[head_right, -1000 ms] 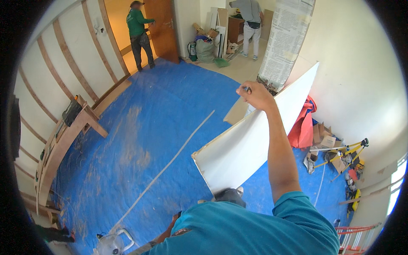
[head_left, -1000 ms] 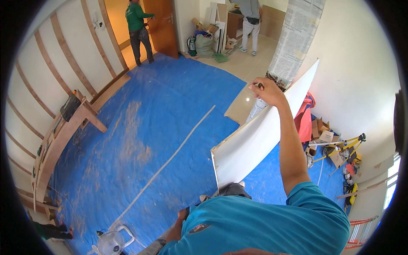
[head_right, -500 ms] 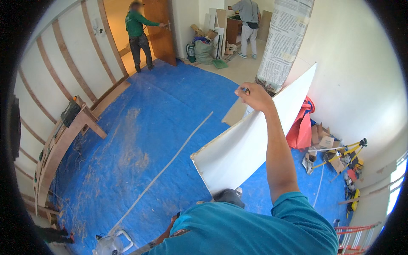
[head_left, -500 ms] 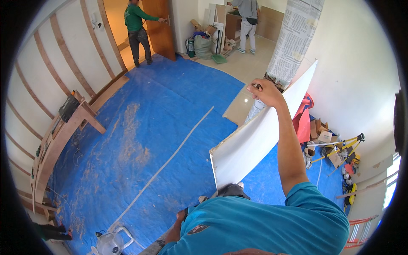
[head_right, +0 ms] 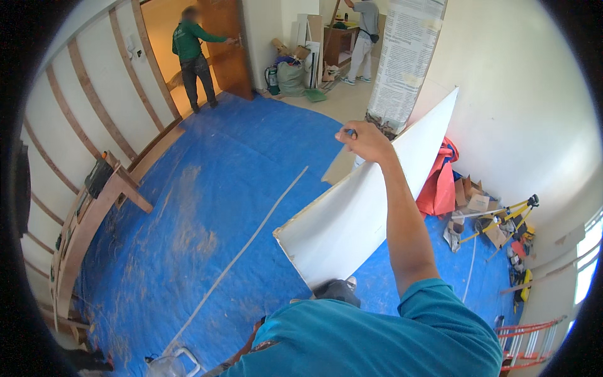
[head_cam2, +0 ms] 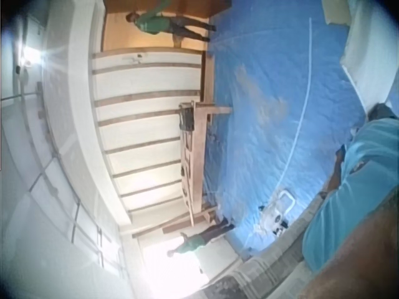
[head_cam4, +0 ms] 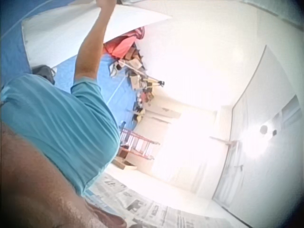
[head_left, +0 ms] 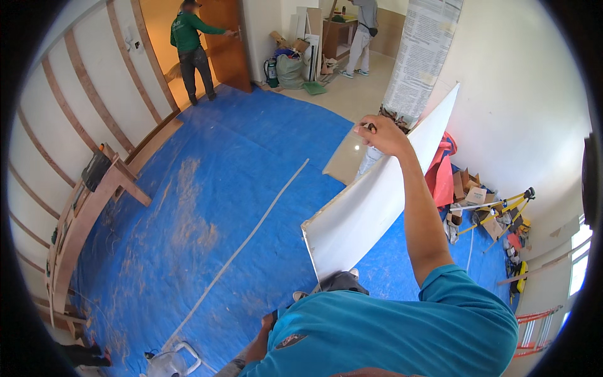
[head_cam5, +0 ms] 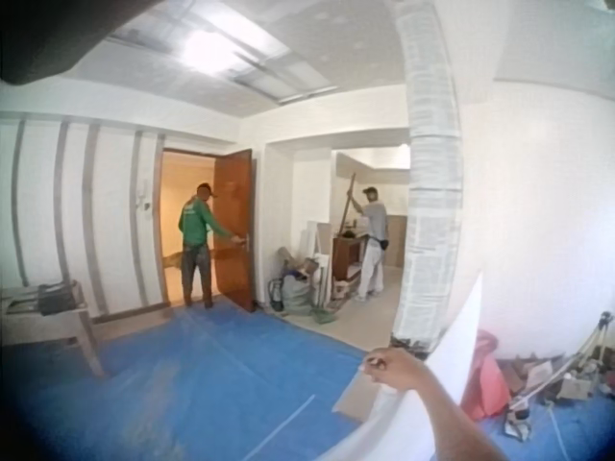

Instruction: The person measures a large white drywall sheet with a tape measure and marks it with a pencil. They then use a utility knife and a straight edge to score and cut the drywall along the marked line. The person works in a room with blue floor protection and newspaper-covered walls.

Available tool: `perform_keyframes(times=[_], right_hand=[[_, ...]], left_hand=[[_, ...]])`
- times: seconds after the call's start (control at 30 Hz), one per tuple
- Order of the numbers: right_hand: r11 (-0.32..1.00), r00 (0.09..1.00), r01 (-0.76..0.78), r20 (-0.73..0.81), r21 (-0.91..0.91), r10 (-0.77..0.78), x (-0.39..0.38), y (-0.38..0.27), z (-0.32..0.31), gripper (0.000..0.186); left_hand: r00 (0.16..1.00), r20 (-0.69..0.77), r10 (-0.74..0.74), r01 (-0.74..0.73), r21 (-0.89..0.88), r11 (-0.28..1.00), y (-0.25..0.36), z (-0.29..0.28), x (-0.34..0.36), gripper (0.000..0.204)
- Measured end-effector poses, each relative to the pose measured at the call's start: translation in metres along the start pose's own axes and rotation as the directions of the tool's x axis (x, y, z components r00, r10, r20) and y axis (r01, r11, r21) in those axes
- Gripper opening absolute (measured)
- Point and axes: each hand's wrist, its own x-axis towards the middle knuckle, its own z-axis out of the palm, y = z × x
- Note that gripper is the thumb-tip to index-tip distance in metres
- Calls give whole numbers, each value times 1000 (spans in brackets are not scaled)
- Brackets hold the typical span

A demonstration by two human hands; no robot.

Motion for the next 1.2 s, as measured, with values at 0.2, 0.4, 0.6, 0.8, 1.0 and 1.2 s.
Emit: perform_keyframes(times=[0.2,0.4,0.6,0.8,1.0,1.2], right_hand=[[1000,1000,19,6,-20,-19,1,2,0,40],[1000,1000,0,17,-19,0,0,1,-1,41],[1000,1000,7,16,-14,-7,1,1,-1,41],[1000,1000,-7,5,9,7,3,2,2,42],[1000,1000,-25,7,7,25,2,1,1,40],[1000,1000,5,2,21,-5,3,2,2,36]], left_hand=[[998,55,13,-18,91,996,-3,1,-1,39],[994,112,-17,8,86,996,-4,-11,2,39],[972,221,-78,54,113,992,-1,-11,-6,39],[987,152,48,-72,156,985,-7,-6,-8,31],[978,204,-50,0,237,971,-7,0,-6,34],[978,194,-80,72,49,996,-6,-3,-2,43]])
